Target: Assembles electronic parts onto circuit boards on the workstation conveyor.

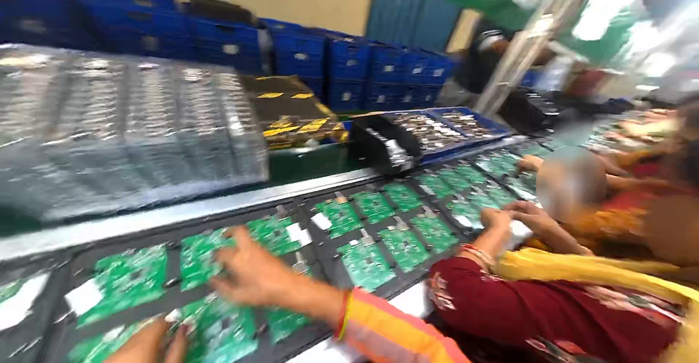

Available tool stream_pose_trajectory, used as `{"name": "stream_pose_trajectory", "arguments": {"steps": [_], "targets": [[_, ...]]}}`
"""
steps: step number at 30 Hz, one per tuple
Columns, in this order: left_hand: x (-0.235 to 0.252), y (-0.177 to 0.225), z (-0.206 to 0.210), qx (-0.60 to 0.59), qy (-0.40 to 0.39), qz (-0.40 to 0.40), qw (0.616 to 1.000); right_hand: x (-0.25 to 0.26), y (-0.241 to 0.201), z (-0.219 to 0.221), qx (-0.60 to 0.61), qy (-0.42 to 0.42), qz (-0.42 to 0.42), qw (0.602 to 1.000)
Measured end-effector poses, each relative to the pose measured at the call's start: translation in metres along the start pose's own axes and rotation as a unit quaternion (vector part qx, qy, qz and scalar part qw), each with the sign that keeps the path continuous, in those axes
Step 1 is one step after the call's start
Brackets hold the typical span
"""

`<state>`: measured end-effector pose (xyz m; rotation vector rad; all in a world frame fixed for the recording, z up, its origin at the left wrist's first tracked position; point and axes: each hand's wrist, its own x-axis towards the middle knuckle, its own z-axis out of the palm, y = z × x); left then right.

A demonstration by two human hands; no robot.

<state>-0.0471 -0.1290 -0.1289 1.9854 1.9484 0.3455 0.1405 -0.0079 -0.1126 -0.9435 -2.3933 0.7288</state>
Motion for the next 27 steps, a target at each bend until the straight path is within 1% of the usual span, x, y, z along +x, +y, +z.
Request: {"name": "stream_pose_trajectory", "arguments": {"steps": [1,3,7,11,14,18,22,27], "targets": [[-0.001,0.001,0.006,0.000,0.036,0.025,0.999,0.002,0.006,-0.004,-0.004,-0.019,0.013,1.000],[0.000,-0.003,0.025,0.007,0.148,0.068,0.987,0.003,0.016,-0.008,-0.016,-0.016,0.015,1.000],[0.001,-0.010,0.034,-0.013,0.204,0.067,0.977,0.000,0.041,0.001,-0.035,-0.016,-0.013,0.999],[-0.002,-0.008,0.036,-0.031,0.273,0.076,0.959,-0.010,0.038,0.004,-0.067,-0.057,-0.073,0.993],[-0.005,-0.007,0.034,-0.048,0.304,0.063,0.949,-0.017,0.033,-0.002,-0.115,-0.098,-0.065,0.986],[-0.006,-0.012,0.031,-0.063,0.326,0.044,0.942,-0.026,0.043,-0.001,-0.136,-0.093,-0.057,0.985],[-0.002,-0.014,0.026,-0.071,0.324,0.028,0.943,-0.027,0.045,-0.005,-0.139,-0.095,-0.060,0.984],[0.003,-0.009,0.023,-0.105,0.315,0.052,0.942,-0.030,0.043,-0.010,-0.149,-0.102,-0.041,0.983]]}}
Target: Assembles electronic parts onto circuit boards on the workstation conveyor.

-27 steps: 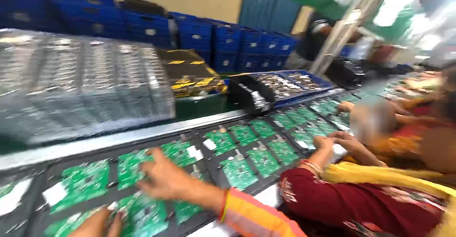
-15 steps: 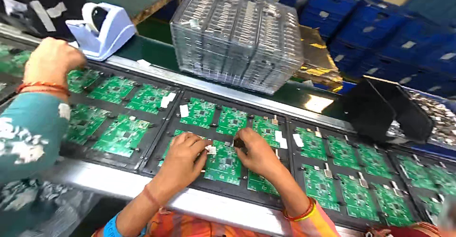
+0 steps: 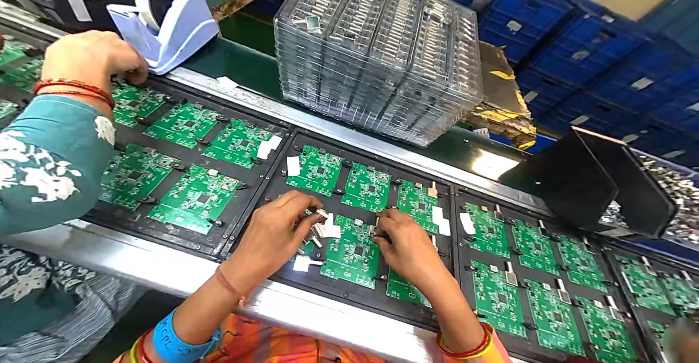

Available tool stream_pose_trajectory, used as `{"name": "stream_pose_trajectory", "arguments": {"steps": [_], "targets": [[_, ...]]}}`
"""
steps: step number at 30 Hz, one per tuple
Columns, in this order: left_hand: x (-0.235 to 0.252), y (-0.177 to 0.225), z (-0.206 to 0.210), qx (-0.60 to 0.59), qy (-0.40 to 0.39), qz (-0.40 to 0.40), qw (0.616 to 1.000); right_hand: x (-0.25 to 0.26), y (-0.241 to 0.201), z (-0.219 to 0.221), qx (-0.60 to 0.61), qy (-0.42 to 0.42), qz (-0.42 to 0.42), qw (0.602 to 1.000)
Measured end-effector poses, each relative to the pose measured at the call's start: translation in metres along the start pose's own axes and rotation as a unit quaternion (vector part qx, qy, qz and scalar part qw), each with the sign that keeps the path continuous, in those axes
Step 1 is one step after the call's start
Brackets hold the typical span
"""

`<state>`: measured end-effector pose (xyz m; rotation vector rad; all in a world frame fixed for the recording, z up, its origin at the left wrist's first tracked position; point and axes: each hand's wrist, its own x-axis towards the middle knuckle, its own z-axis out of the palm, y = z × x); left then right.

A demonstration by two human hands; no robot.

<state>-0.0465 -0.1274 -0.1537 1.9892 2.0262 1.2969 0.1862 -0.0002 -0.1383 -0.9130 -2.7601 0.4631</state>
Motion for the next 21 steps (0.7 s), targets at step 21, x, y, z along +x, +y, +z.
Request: {"name": "stream_pose_trajectory", "arguments": {"steps": [21], "targets": [[0.024,0.012,0.009,0.058,-0.257,0.032,0.964,0.051,0.059,-0.032,0.037,0.087,0.080,0.992]]}}
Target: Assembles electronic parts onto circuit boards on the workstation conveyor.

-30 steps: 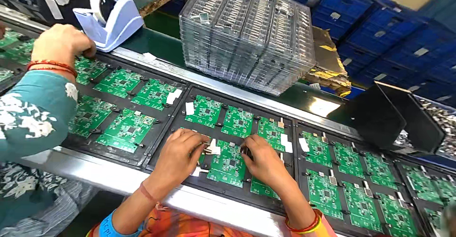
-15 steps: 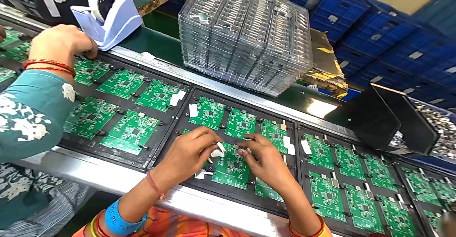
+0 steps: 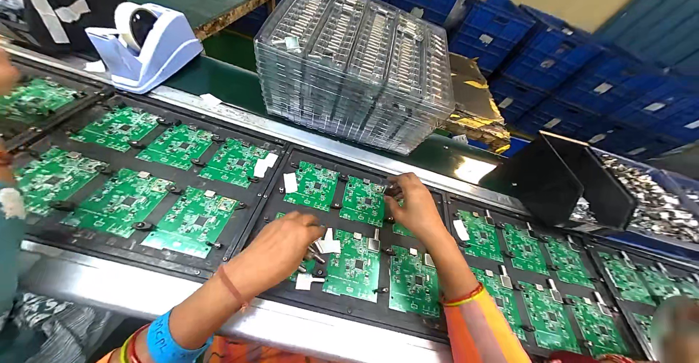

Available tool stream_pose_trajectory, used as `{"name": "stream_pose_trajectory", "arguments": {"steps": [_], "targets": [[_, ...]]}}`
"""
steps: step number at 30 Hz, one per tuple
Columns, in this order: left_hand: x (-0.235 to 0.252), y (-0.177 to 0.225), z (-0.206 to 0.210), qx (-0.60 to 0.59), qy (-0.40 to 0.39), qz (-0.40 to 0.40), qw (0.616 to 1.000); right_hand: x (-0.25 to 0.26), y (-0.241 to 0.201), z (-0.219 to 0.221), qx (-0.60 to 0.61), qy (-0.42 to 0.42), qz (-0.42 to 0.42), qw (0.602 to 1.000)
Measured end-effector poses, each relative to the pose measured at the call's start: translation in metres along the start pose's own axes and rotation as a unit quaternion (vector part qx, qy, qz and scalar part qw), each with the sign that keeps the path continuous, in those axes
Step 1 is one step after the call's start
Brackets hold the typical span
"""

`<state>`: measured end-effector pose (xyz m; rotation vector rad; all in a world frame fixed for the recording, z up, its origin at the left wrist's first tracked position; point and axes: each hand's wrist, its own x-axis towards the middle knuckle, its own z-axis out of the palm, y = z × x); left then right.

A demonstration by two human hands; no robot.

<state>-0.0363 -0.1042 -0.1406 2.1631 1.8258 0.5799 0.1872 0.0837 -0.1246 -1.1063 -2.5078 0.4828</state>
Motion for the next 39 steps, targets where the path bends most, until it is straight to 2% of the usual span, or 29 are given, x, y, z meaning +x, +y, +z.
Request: {"name": "stream_pose_trajectory", "arguments": {"steps": [5,10,16,19,22,24,27,28,29,32,33,37,39], "targets": [[-0.001,0.008,0.006,0.014,0.010,-0.010,1.000,0.025,0.016,0.013,-0.068,-0.045,-0.013,0.997],[-0.002,-0.001,0.008,0.041,0.113,-0.002,0.993,0.030,0.016,0.006,-0.109,-0.108,0.016,0.988],[-0.004,-0.008,0.008,0.007,0.096,-0.056,0.994,0.010,0.020,0.018,-0.130,-0.036,0.019,0.991],[-0.001,-0.007,0.008,-0.016,0.123,-0.088,0.988,-0.009,-0.014,0.014,-0.123,-0.048,0.015,0.991],[0.007,0.005,-0.002,-0.136,0.118,-0.150,0.972,-0.032,-0.064,0.020,0.010,0.003,-0.109,0.994],[0.013,0.019,-0.014,-0.252,0.095,-0.194,0.944,-0.045,-0.088,0.033,0.056,0.037,-0.175,0.982],[0.020,0.029,-0.018,-0.381,0.100,-0.212,0.895,-0.048,-0.097,0.044,0.075,0.111,-0.205,0.970],[0.019,0.029,-0.017,-0.379,0.112,-0.204,0.896,-0.047,-0.095,0.044,0.080,0.117,-0.197,0.970],[0.017,0.028,-0.015,-0.343,0.119,-0.186,0.913,-0.046,-0.091,0.043,0.082,0.117,-0.187,0.972],[0.005,0.014,-0.010,-0.154,0.124,-0.111,0.974,-0.045,-0.078,0.043,0.091,0.072,-0.139,0.983],[-0.001,0.010,-0.009,-0.115,0.106,-0.089,0.984,-0.045,-0.075,0.043,0.093,0.052,-0.122,0.987],[-0.023,0.013,-0.008,-0.056,-0.055,-0.027,0.997,-0.048,-0.072,0.044,0.072,-0.032,-0.080,0.994],[-0.031,0.021,-0.001,-0.035,-0.079,-0.022,0.996,-0.049,-0.072,0.043,0.043,-0.071,-0.079,0.993]]}}
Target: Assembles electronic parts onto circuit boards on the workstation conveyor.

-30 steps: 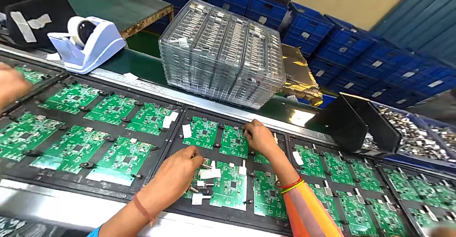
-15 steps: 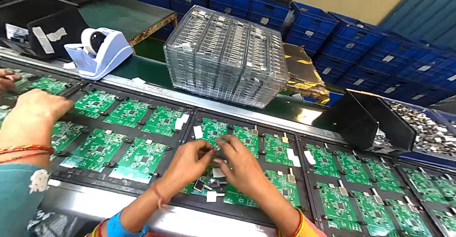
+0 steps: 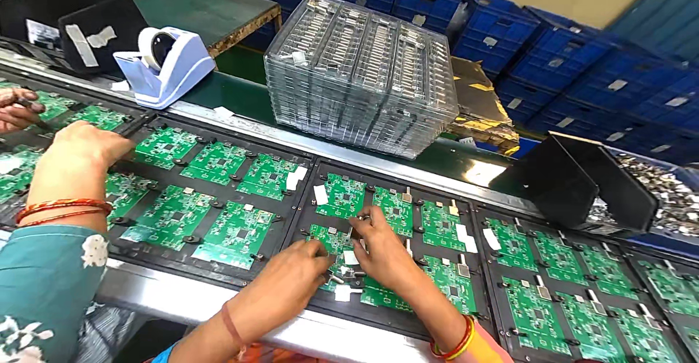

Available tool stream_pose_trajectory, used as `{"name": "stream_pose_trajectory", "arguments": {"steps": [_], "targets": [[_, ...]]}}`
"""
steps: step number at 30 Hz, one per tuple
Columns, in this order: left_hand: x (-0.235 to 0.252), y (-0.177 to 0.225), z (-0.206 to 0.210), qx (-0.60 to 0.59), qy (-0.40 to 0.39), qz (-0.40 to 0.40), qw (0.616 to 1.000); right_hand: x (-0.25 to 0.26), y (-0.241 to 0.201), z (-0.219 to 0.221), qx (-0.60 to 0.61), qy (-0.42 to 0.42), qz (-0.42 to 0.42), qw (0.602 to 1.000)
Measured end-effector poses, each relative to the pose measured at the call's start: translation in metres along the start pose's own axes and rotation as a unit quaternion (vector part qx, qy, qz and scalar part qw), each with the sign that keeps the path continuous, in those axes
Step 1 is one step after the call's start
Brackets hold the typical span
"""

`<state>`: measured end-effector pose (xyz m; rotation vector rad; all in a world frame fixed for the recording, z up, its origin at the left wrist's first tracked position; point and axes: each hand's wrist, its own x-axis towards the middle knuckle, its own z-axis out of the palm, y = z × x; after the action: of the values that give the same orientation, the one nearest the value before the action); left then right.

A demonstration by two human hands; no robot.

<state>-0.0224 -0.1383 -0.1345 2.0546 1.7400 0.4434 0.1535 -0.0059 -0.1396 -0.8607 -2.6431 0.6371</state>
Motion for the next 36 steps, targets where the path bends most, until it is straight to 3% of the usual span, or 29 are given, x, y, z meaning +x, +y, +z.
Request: {"name": "stream_pose_trajectory", "arguments": {"steps": [3,8,11,16,20,26,31,33,36], "targets": [[-0.004,0.005,0.015,0.031,0.060,0.011,0.998,-0.001,0.003,0.002,-0.040,-0.034,-0.018,0.998],[0.001,0.005,0.022,0.065,0.203,0.035,0.976,-0.006,0.008,0.007,-0.067,0.006,-0.053,0.996],[0.008,0.001,0.024,0.096,0.244,0.062,0.963,-0.007,0.006,-0.001,-0.076,-0.019,-0.045,0.996],[0.000,0.005,0.027,0.105,0.214,0.135,0.962,-0.013,0.008,-0.004,-0.079,-0.020,-0.030,0.996],[-0.010,0.011,0.040,0.088,0.159,0.139,0.973,-0.015,0.013,-0.003,-0.093,-0.013,-0.054,0.994],[-0.010,0.021,0.048,0.114,0.161,0.122,0.973,-0.023,0.028,0.002,-0.107,0.048,-0.125,0.985],[-0.006,0.036,0.048,0.106,0.150,0.065,0.981,-0.027,0.029,-0.003,-0.097,0.031,-0.092,0.991],[-0.017,0.025,0.031,0.073,0.148,0.052,0.985,-0.021,0.006,-0.001,-0.084,0.023,-0.060,0.994],[-0.004,0.030,0.022,0.007,0.161,0.023,0.987,-0.041,0.013,-0.015,-0.077,0.032,-0.024,0.996]]}}
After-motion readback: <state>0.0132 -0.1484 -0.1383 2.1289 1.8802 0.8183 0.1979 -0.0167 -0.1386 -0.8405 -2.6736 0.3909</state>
